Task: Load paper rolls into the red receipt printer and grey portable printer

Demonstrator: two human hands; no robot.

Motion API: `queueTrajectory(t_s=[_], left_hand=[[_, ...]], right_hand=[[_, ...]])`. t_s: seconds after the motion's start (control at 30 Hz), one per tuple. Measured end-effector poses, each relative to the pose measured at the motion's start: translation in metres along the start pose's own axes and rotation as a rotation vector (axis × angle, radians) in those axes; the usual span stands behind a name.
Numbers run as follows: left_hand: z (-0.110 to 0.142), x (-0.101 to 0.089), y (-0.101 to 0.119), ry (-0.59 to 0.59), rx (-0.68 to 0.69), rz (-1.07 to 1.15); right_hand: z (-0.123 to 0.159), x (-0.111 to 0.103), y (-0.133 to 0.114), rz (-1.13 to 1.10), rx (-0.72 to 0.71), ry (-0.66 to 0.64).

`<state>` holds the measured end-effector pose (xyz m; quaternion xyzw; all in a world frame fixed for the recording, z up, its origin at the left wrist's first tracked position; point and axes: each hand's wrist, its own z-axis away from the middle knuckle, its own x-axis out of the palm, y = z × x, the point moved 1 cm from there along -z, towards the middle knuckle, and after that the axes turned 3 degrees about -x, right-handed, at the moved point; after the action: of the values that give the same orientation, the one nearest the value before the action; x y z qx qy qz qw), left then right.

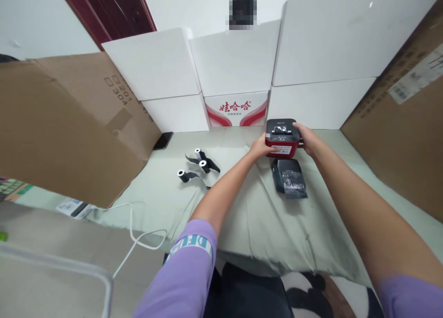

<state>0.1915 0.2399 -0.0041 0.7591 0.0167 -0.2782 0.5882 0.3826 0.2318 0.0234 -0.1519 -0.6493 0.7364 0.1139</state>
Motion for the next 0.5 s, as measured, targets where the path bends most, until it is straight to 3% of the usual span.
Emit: queueTrajectory(t_s=[0.1, 0.2, 0.23, 0.27, 0.4, 0.5], left_hand=[[0.009, 0.000, 0.005, -0.006, -0.053, 0.000], [0.049, 0.001, 0.006, 0.176, -0.193, -0.020], [0.066, 0.005, 0.004, 0.206, -0.169, -0.011], [0.083, 0.010, 0.002, 0.167, -0.116, -0.006], [0.129, 0.039, -0.010, -0.225, 0.081, -0.060], [0.140, 0.037, -0.012, -0.270, 0.126, -0.055]], right_hand=[[0.003, -0.017, 0.011, -0.015, 0.042, -0.019], [0.026, -0.040, 0.033, -0.044, 0.076, 0.010], [0.039, -0.047, 0.043, -0.049, 0.082, 0.014], [0.054, -0.052, 0.053, -0.077, 0.081, 0.006], [0.114, -0.051, 0.083, -0.189, 0.028, -0.126], [0.142, -0.030, 0.080, -0.170, -0.067, -0.191]])
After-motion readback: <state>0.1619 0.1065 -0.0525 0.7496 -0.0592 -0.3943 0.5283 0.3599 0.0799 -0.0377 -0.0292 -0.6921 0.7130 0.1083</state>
